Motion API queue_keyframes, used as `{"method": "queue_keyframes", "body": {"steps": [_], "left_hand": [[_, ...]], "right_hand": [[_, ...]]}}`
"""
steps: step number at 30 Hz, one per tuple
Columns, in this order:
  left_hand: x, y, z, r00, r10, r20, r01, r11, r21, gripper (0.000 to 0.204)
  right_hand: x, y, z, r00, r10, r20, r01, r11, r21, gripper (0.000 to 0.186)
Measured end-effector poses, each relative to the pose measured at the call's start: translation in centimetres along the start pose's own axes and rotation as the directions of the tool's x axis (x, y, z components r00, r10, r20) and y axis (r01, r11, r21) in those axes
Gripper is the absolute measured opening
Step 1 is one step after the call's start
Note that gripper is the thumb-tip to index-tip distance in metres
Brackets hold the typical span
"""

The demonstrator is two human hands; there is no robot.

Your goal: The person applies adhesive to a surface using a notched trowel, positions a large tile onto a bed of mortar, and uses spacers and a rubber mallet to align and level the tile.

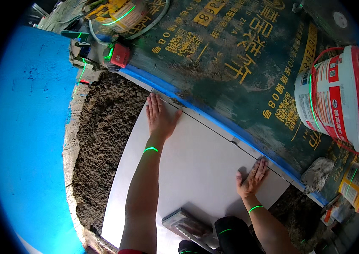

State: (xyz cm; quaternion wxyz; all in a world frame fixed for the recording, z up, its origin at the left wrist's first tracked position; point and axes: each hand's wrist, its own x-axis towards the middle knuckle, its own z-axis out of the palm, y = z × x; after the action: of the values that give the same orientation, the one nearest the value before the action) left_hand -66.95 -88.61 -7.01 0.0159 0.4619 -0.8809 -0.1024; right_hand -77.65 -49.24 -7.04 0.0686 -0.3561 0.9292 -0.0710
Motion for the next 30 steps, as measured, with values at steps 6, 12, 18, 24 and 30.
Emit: {"method": "queue_keyframes", "body": {"steps": [6,12,18,24,30], "left_hand": [[0.0,-1.9,-0.8,0.983,0.174,0.053,-0.176,0.984,0.027,0.100],[0.8,-3.8,-2.9,0.961,0.247,0.126,-0.269,0.941,0.204,0.099],[-7.2,-1.6,-1.8,0.975,0.149,0.162,-0.174,0.974,0.146,0.099],[-23.0,-0.1,-1.5,0.951,0.021,0.309,0.029,0.987,-0.159,0.102],[-41.6,9.6,-5.2,0.895,-0.150,0.420,0.153,0.988,0.027,0.075]], "right_hand": [[0.0,0.4,0.3,1.000,0.015,0.012,-0.015,1.000,0.004,0.096],[-0.2,-0.3,-0.3,0.997,0.040,0.060,-0.040,0.999,0.007,0.095],[-0.4,-0.2,-0.4,1.000,0.020,0.001,-0.020,1.000,-0.001,0.097],[-0.5,-0.8,1.4,0.992,0.024,-0.122,0.000,0.982,0.190,0.089],[-1.7,3.6,-2.6,0.999,-0.023,0.035,0.014,0.973,0.232,0.087]]}}
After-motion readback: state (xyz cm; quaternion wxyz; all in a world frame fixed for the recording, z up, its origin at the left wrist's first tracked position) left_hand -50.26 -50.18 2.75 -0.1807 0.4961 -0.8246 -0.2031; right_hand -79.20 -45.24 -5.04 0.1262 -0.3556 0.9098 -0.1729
